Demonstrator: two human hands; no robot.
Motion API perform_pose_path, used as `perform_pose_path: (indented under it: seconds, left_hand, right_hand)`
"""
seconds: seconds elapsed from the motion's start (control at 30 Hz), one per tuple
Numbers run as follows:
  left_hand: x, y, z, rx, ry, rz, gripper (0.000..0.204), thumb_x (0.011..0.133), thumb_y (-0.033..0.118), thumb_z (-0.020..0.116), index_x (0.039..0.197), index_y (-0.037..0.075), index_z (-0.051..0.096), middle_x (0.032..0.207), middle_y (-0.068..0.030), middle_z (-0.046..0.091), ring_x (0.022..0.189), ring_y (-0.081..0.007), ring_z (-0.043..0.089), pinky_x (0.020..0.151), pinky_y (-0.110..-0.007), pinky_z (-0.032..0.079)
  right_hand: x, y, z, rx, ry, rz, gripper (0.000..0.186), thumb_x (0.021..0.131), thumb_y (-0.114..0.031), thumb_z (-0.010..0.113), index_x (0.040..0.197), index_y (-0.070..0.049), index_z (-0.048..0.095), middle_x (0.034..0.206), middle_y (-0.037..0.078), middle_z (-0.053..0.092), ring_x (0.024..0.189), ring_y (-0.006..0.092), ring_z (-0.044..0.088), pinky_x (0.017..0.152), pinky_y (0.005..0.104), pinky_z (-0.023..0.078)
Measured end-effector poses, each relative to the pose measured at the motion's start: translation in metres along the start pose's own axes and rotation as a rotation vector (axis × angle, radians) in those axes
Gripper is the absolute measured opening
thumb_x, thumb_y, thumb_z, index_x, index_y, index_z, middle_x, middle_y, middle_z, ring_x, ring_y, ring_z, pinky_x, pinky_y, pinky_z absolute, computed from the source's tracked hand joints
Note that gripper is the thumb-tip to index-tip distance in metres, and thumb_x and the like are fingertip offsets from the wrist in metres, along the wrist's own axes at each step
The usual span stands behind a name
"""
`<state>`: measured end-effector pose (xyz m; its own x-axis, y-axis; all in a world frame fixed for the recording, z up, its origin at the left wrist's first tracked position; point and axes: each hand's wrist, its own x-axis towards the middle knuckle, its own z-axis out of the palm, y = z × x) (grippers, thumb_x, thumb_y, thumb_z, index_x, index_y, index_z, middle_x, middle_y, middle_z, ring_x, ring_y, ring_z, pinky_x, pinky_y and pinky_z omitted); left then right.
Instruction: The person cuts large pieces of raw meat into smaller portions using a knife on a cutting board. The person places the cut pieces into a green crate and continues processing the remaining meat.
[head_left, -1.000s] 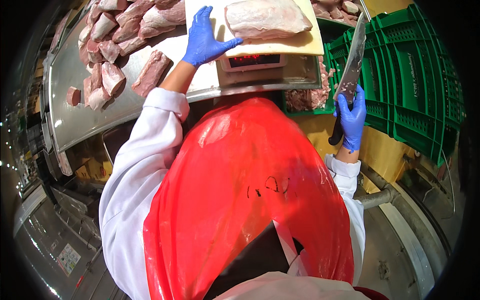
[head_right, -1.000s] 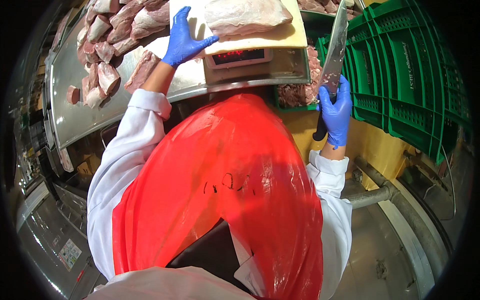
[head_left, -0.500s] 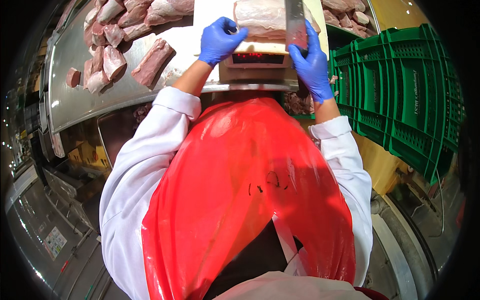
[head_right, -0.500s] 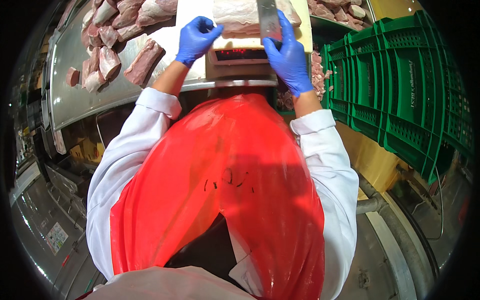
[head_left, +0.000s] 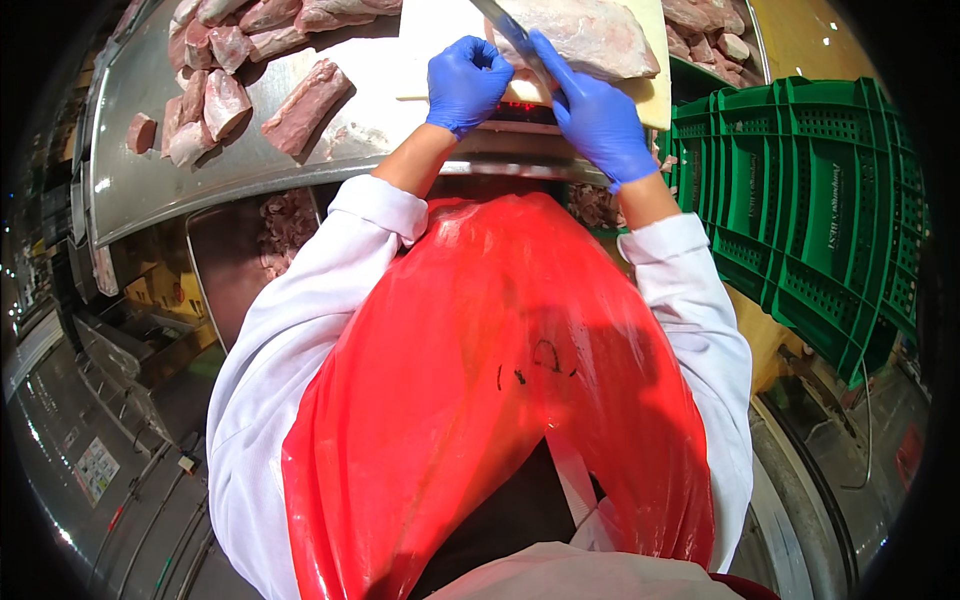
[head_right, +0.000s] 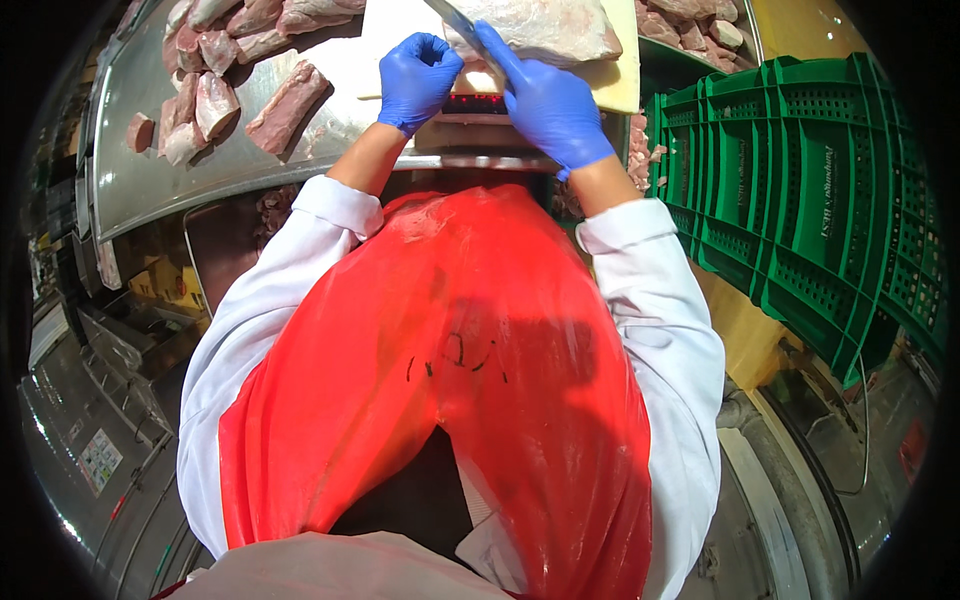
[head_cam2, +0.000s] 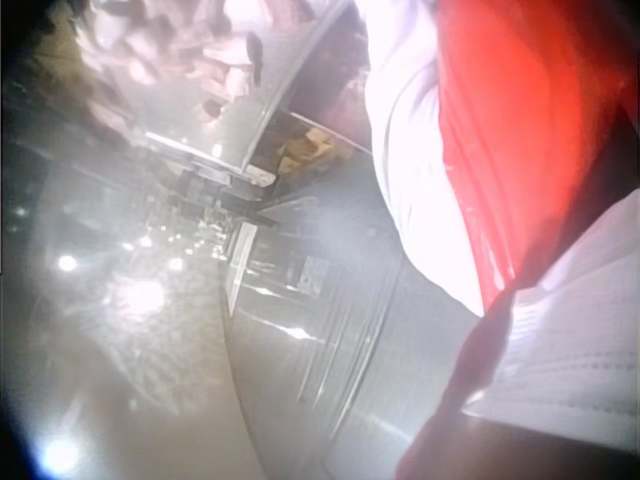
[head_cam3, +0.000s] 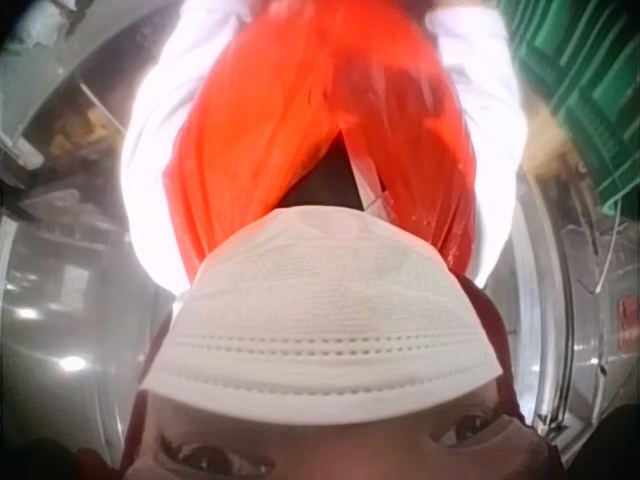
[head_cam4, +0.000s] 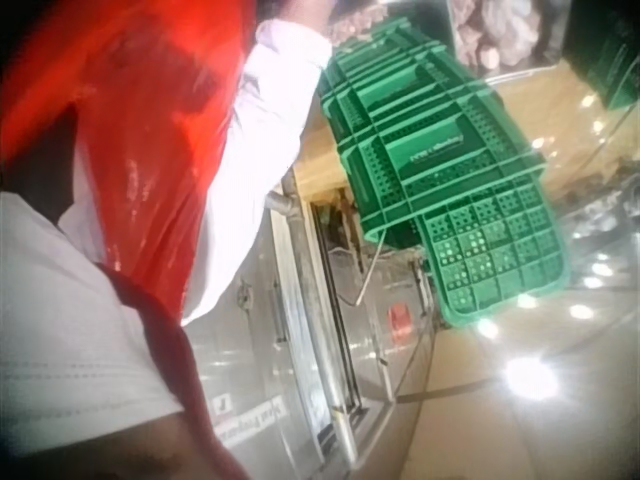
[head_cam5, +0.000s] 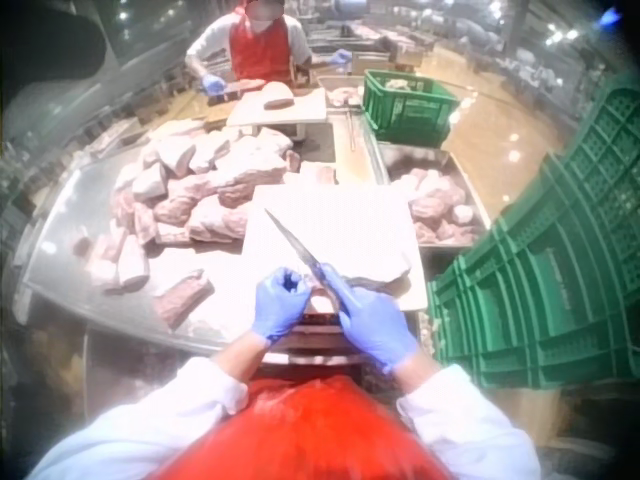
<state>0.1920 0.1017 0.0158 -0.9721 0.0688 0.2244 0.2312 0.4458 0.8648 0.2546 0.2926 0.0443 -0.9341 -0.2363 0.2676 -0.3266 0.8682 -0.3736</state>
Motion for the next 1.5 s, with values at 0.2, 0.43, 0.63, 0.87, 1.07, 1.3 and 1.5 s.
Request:
perform_pose_path:
  seconds: [0.2,0.43,0.63,0.87,1.07,1.3,1.5]
  left_hand:
    - [-0.005,-0.011,0.0,-0.012,0.07,0.082,0.016,0.081,0.014,0.075,0.077,0.001,0.067,0.065,-0.0055,0.066,0.058,-0.0095,0.06,0.059,-0.027,0.052]
    - [-0.005,-0.014,0.007,0.024,0.075,0.169,0.014,0.08,0.012,0.075,0.077,0.001,0.067,0.065,-0.0064,0.065,0.056,-0.0111,0.059,0.058,-0.029,0.052]
    - [-0.01,-0.023,0.0,0.057,0.091,0.173,0.013,0.08,0.011,0.075,0.077,0.002,0.066,0.066,-0.0068,0.065,0.056,-0.0123,0.06,0.057,-0.029,0.052]
    - [0.0,-0.026,-0.008,-0.066,0.145,0.153,0.012,0.08,0.01,0.076,0.079,0.002,0.066,0.065,-0.0042,0.064,0.058,-0.008,0.058,0.056,-0.026,0.05]
    - [0.005,-0.004,-0.016,-0.009,0.243,0.39,0.022,0.078,0.014,0.08,0.092,0.004,0.066,0.08,-0.0045,0.063,0.073,-0.0182,0.062,0.069,-0.032,0.052]
    - [0.003,-0.025,-0.007,0.186,-0.006,0.508,0.014,0.081,0.011,0.073,0.092,0.008,0.065,0.083,-0.0121,0.065,0.078,-0.0333,0.064,0.071,-0.042,0.052]
    - [0.003,-0.026,-0.009,0.18,-0.029,0.535,0.013,0.08,0.01,0.072,0.091,0.007,0.065,0.084,-0.0136,0.065,0.079,-0.0347,0.064,0.072,-0.044,0.052]
  right_hand:
    - [-0.06,0.019,-0.064,-0.186,-0.274,-0.017,0.08,0.087,-0.005,0.059,0.157,-0.035,0.034,0.075,0.013,0.067,0.06,0.0354,0.065,0.055,0.0472,0.054]
    - [0.025,-0.003,-0.017,-0.088,-0.098,-0.105,0.076,0.09,-0.007,0.055,0.156,-0.039,0.034,0.079,0.015,0.07,0.064,0.0383,0.067,0.057,0.0504,0.054]
    - [0.003,-0.016,-0.052,-0.212,-0.281,-0.066,0.077,0.089,-0.003,0.051,0.157,-0.034,0.034,0.079,0.015,0.07,0.068,0.0374,0.069,0.058,0.0491,0.055]
    - [-0.038,-0.005,-0.075,-0.374,-0.395,-0.058,0.087,0.086,0.0,0.053,0.161,-0.033,0.025,0.07,0.016,0.063,0.06,0.034,0.067,0.053,0.0467,0.055]
    - [0.003,-0.019,-0.041,-0.215,-0.114,0.018,0.082,0.088,-0.008,0.058,0.16,-0.034,0.028,0.075,0.016,0.066,0.062,0.0368,0.066,0.056,0.0483,0.055]
    - [0.005,-0.015,-0.042,-0.04,0.128,0.025,0.079,0.089,-0.014,0.062,0.159,-0.034,0.03,0.079,0.014,0.066,0.066,0.0363,0.066,0.059,0.0488,0.054]
    - [-0.02,-0.025,-0.037,-0.344,-0.221,-0.027,0.084,0.086,-0.004,0.057,0.161,-0.028,0.028,0.07,0.013,0.06,0.056,0.0317,0.064,0.051,0.0443,0.053]
